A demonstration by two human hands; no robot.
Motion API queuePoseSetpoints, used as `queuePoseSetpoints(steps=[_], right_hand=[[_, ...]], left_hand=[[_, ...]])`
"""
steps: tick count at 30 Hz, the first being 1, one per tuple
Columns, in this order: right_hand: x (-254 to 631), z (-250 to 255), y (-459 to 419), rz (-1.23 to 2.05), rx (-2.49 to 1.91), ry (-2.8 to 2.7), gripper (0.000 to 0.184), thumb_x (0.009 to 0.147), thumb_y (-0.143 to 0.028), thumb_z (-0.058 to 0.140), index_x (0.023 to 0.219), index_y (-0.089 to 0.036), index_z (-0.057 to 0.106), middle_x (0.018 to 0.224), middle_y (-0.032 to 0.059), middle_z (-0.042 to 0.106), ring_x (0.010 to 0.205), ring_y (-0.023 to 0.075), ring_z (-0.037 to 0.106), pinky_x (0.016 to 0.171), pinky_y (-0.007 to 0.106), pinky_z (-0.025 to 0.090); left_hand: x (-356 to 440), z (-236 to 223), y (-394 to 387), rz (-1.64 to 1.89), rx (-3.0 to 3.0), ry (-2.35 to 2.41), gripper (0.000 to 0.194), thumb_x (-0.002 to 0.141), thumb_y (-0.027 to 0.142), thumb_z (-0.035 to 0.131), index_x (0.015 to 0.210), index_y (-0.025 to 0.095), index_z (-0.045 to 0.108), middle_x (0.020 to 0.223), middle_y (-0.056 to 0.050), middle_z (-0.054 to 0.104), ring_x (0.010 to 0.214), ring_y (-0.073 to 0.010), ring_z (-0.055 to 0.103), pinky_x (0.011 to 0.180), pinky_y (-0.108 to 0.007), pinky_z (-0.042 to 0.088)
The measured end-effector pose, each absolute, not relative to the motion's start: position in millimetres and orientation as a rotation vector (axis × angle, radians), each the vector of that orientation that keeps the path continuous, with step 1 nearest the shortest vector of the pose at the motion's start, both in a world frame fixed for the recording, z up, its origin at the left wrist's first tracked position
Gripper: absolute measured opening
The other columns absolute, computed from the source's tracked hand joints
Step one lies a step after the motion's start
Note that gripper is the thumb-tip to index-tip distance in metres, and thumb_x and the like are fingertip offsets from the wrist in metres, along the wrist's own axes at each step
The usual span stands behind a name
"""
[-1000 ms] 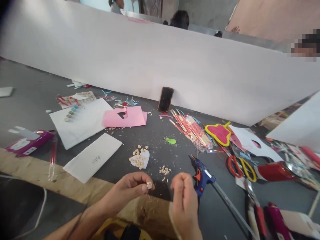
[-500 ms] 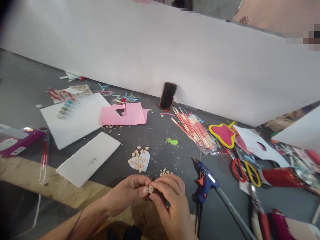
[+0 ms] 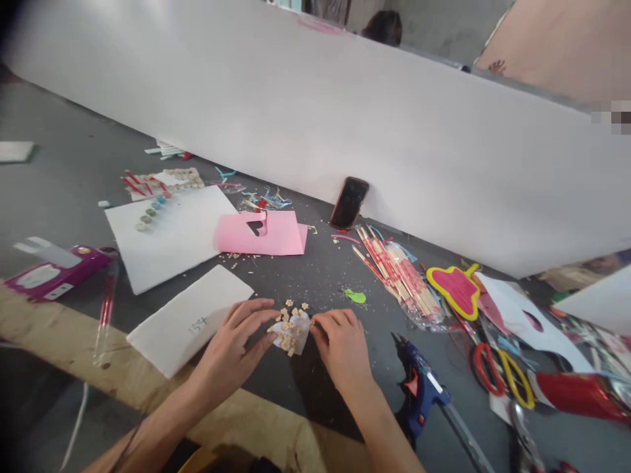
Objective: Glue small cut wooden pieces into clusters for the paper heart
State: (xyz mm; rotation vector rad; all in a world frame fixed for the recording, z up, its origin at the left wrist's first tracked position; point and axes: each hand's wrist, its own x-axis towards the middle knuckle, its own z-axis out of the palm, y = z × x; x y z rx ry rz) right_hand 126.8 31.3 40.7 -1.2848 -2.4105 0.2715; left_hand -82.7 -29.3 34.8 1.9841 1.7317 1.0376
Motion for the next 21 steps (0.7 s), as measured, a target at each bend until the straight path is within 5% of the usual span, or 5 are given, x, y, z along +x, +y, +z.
queuePoseSetpoints(steps=[9,15,21], right_hand=[[111.3,22.1,46.8,0.289,-1.412,-2.395,0.012,0.084,-0.03,0.06,0.089,-0.027,0.07,0.085,0.0048,0.069,0.087,0.0248,0.055,0.074,0.039,0.043],[123.4,37.9,40.4,0.478,-1.387,-2.222,0.024,0.084,-0.032,0.06,0.105,-0.026,0.068,0.098,0.0078,0.068,0.097,0.0263,0.057,0.087,0.045,0.044],[130.9,58.6,12.1,0.83,-1.272,-1.926,0.038,0.101,-0.03,0.026,0.119,-0.017,0.056,0.103,0.0124,0.072,0.089,0.0187,0.07,0.07,0.033,0.057]], left_hand=[[-84.3,25.8,-32.2,1.069,1.989,1.671,0.02,0.087,0.014,0.051,0.101,0.021,0.064,0.113,-0.009,0.06,0.106,-0.025,0.052,0.092,-0.042,0.047],[-85.1,27.9,-33.1,1.019,2.057,1.688,0.029,0.087,0.015,0.05,0.114,0.019,0.058,0.122,-0.01,0.057,0.12,-0.0271,0.046,0.102,-0.046,0.041],[-74.9,39.3,-33.0,1.007,2.081,1.702,0.04,0.088,0.021,0.05,0.128,0.018,0.049,0.135,-0.013,0.049,0.134,-0.0303,0.032,0.107,-0.05,0.036]])
